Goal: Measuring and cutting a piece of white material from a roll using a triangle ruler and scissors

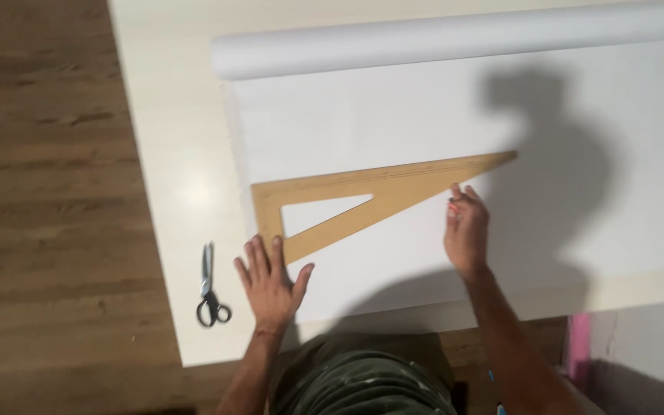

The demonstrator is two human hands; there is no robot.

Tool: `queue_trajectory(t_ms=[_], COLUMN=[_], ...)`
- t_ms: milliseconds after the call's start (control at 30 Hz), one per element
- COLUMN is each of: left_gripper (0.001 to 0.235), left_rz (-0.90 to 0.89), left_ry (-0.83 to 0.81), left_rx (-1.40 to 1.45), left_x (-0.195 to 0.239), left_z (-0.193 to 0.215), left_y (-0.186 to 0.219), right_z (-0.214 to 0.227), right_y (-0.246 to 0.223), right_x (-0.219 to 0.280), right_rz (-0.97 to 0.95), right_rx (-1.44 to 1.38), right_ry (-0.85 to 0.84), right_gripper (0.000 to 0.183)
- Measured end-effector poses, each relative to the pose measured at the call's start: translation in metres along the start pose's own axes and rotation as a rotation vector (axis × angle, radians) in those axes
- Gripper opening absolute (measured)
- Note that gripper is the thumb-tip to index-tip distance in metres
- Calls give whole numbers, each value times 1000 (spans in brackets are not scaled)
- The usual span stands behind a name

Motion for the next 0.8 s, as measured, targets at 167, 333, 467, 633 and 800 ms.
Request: queue_trajectory(t_ms=[167, 333, 467, 633, 800], left_gripper=[93, 90, 92, 93, 100], left_rz=[-58, -85, -54, -41, 12], left_ry=[59, 70, 79, 71, 62], left_rx=[-16, -15, -2, -5, 5], left_x=[-3, -2, -1, -2, -3], left_z=[15, 16, 17, 9, 2], left_y=[13, 15, 16, 12, 3], right_z=[2, 11, 16, 21, 12], right_y=[-9, -31, -32, -38, -28], right_x=[5, 4, 2, 3, 4], right_rz=[32, 124, 143, 197, 214], right_rx=[122, 142, 100, 116, 238], right_ry=[134, 210, 189, 196, 260], right_gripper=[22, 17, 19, 17, 16])
Point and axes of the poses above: each hand's wrist, its own x-axis away from the middle knuckle, its own z-axis out of the back of the hand, y = z × x, the point moved 8 cm from there along -x, towards the middle knuckle, and after that the axes turned 11 degrees about -y, right-handed, at the moved point
